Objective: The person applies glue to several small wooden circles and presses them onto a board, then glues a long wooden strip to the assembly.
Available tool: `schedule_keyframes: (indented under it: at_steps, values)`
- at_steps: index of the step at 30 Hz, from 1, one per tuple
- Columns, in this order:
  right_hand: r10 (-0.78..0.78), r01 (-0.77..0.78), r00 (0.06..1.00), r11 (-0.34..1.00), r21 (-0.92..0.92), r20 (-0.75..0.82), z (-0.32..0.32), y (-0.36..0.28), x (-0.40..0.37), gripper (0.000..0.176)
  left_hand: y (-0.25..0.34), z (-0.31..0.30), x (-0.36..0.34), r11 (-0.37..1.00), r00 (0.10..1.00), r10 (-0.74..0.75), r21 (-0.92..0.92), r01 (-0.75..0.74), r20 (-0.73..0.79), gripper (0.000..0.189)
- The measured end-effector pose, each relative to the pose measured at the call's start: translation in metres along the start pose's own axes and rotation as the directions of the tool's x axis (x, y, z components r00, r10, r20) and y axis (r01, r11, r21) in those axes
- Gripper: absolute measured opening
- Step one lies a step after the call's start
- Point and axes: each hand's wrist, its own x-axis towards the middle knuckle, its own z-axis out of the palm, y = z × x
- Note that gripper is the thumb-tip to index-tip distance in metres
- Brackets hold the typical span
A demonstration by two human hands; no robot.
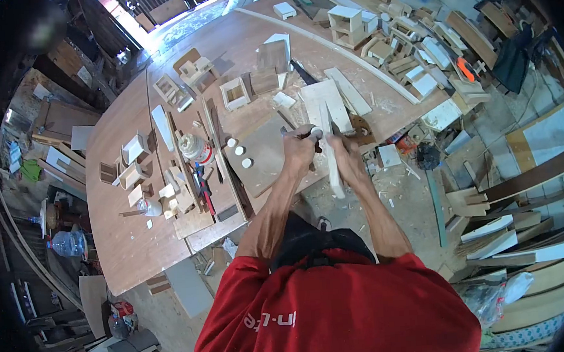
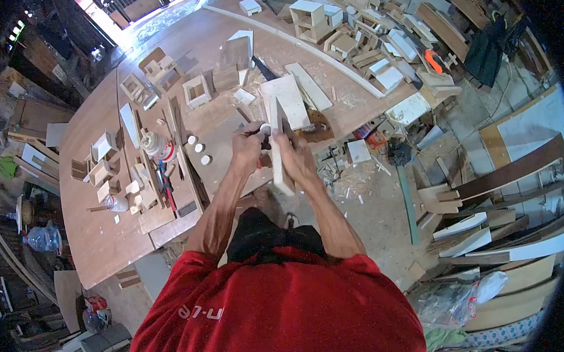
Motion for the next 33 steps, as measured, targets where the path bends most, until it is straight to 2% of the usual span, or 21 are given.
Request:
schedule_keyframes:
  at_steps: [1, 3, 4, 5, 6, 7, 9, 11, 14, 17, 18, 19, 20, 22, 24, 27, 28, 29, 30, 31, 33]
  values:
    - [-0.014, 0.014, 1.000, 1.000, 0.004, 0.000, 0.006, -0.010, -0.008, 0.075, 0.005, 0.001, 0.006, 0.996, 1.000, 0.019, -0.086, -0.021, -0.023, 0.015]
    - [-0.161, 0.183, 0.971, 0.977, 0.110, -0.179, 0.021, -0.018, -0.041, 0.072, 0.004, 0.005, 0.005, 0.996, 1.000, 0.010, -0.092, -0.012, -0.020, 0.016]
    - [-0.236, 0.260, 0.919, 0.965, 0.035, -0.315, 0.027, -0.008, -0.024, 0.068, 0.006, 0.009, 0.008, 0.995, 1.000, 0.009, -0.094, -0.009, -0.005, 0.017]
    - [-0.229, 0.254, 0.921, 0.966, 0.039, -0.316, 0.016, 0.004, -0.003, 0.068, 0.004, 0.011, 0.008, 0.996, 1.000, -0.004, -0.093, 0.004, 0.008, 0.018]
    - [0.020, 0.001, 0.993, 0.982, 0.186, -0.114, -0.003, -0.002, 0.013, 0.063, 0.002, 0.005, 0.007, 0.999, 0.998, -0.042, -0.033, 0.044, 0.057, 0.015]
    - [0.233, -0.255, 0.966, 0.925, 0.282, 0.109, -0.016, -0.006, 0.022, 0.058, 0.001, 0.002, 0.005, 0.998, 0.996, -0.051, -0.024, 0.053, 0.071, 0.015]
    - [0.242, -0.281, 0.960, 0.800, 0.530, 0.143, -0.012, 0.012, 0.037, 0.058, 0.012, -0.001, 0.014, 0.990, 0.977, -0.138, -0.010, 0.142, 0.161, 0.011]
    - [0.120, -0.258, 0.962, 0.697, 0.669, 0.245, -0.009, 0.019, 0.032, 0.058, 0.015, -0.009, 0.019, 0.992, 0.984, -0.103, -0.052, 0.111, 0.149, 0.009]
    - [0.133, -0.250, 0.965, 0.718, 0.650, 0.224, 0.001, 0.010, 0.021, 0.054, 0.009, -0.013, 0.031, 0.990, 0.978, -0.074, -0.100, 0.095, 0.195, 0.010]
    - [0.175, -0.217, 0.976, 0.814, 0.539, 0.129, 0.008, -0.002, 0.014, 0.058, 0.006, -0.012, 0.041, 0.988, 0.991, -0.070, -0.132, 0.084, 0.110, 0.010]
    - [0.135, -0.181, 0.981, 0.896, 0.405, 0.140, 0.007, -0.002, 0.005, 0.061, 0.004, -0.016, 0.043, 0.988, 0.993, -0.072, -0.129, 0.084, 0.094, 0.010]
    - [0.010, -0.032, 0.997, 0.951, 0.307, 0.074, 0.010, 0.002, -0.003, 0.066, 0.004, -0.017, 0.049, 0.988, 0.994, -0.067, -0.131, 0.078, 0.082, 0.010]
    - [0.046, -0.057, 0.998, 0.964, 0.258, 0.048, 0.010, 0.009, 0.003, 0.069, -0.002, -0.011, 0.048, 0.999, 0.999, 0.005, 0.036, -0.006, 0.047, 0.009]
    - [0.090, -0.091, 0.996, 0.974, 0.210, 0.016, 0.004, 0.012, 0.008, 0.071, 0.002, -0.007, 0.040, 0.997, 0.994, -0.008, 0.082, -0.001, 0.108, 0.010]
    - [-0.037, 0.038, 0.999, 0.998, 0.045, -0.022, -0.006, 0.003, 0.014, 0.063, 0.007, -0.010, 0.040, 0.993, 0.979, -0.010, 0.120, -0.015, 0.205, 0.012]
    - [-0.225, 0.248, 0.947, 0.966, 0.075, -0.230, 0.016, 0.004, 0.001, 0.055, 0.005, -0.013, 0.042, 0.954, 0.977, 0.078, 0.269, -0.130, 0.199, 0.010]
    - [-0.014, 0.027, 0.998, 0.980, 0.196, -0.067, 0.007, 0.013, 0.021, 0.054, -0.004, -0.013, 0.046, 0.918, 0.942, 0.112, 0.330, -0.220, 0.317, 0.011]
    - [0.191, -0.217, 0.974, 0.936, 0.278, 0.119, -0.007, 0.021, 0.039, 0.053, -0.004, -0.010, 0.037, 0.918, 0.941, 0.097, 0.335, -0.210, 0.323, 0.011]
    - [0.199, -0.303, 0.947, 0.812, 0.499, 0.252, -0.012, 0.021, 0.041, 0.061, 0.005, -0.005, 0.026, 0.955, 0.942, 0.038, 0.265, -0.132, 0.333, 0.013]
    - [0.121, -0.311, 0.942, 0.666, 0.678, 0.313, -0.011, 0.020, 0.042, 0.059, 0.013, -0.001, 0.023, 0.980, 0.939, -0.009, 0.187, -0.060, 0.344, 0.015]
    - [0.125, -0.237, 0.971, 0.634, 0.736, 0.205, -0.006, 0.016, 0.028, 0.057, 0.015, 0.000, 0.023, 0.983, 0.956, 0.006, 0.176, -0.060, 0.295, 0.016]
